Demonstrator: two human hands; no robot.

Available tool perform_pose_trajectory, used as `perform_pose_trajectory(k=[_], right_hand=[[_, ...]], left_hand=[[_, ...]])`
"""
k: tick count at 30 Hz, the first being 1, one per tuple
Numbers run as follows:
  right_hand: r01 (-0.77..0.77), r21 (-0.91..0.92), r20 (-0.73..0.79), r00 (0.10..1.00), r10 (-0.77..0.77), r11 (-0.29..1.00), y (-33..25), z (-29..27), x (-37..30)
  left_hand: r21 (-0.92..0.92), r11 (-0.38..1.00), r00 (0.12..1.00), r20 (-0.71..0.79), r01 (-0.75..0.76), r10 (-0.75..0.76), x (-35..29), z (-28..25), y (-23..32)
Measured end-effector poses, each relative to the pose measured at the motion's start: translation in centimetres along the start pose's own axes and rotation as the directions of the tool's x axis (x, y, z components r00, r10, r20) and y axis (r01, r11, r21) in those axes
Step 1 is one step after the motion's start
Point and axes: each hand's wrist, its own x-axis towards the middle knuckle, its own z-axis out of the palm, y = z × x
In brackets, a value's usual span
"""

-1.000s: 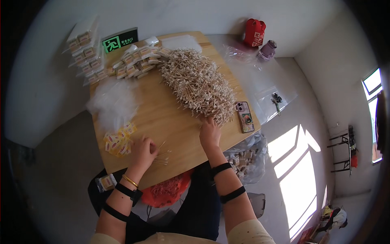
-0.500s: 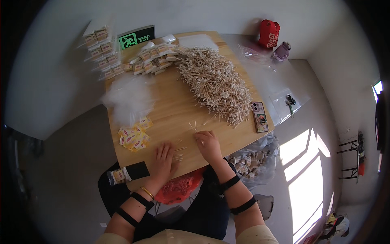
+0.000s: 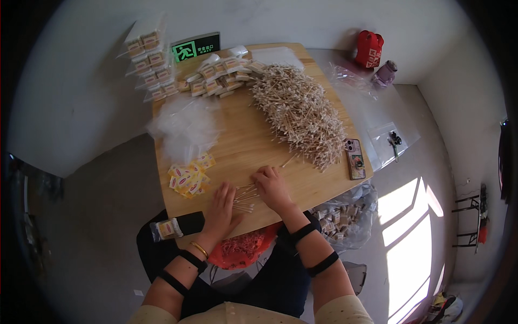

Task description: The person gathers cotton swabs from a large pile on a wooden table, aligns them into a bundle, and places them into a small plastic wrapper. They then seal the wrapper and add a label before stacking the finished package with others. The process is repeated multiple times.

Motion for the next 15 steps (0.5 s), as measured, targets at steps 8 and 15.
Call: perform_pose_trajectory(k=[8,15], right_hand=[[-0.103,0.19,-0.057,0.992,0.116,0.976,-0.6,1.8,-1.2],[-0.192,-0.344,-0.239,0.965,0.112,0.919,5.0,-4.8,0.2]], left_hand=[[0.0,1.0,1.0,-0.014,0.026,-0.026,1.6,0.6,0.3],[0.096,0.995,1.0,0.016,-0.002,0.0,2.0,1.1,1.0]])
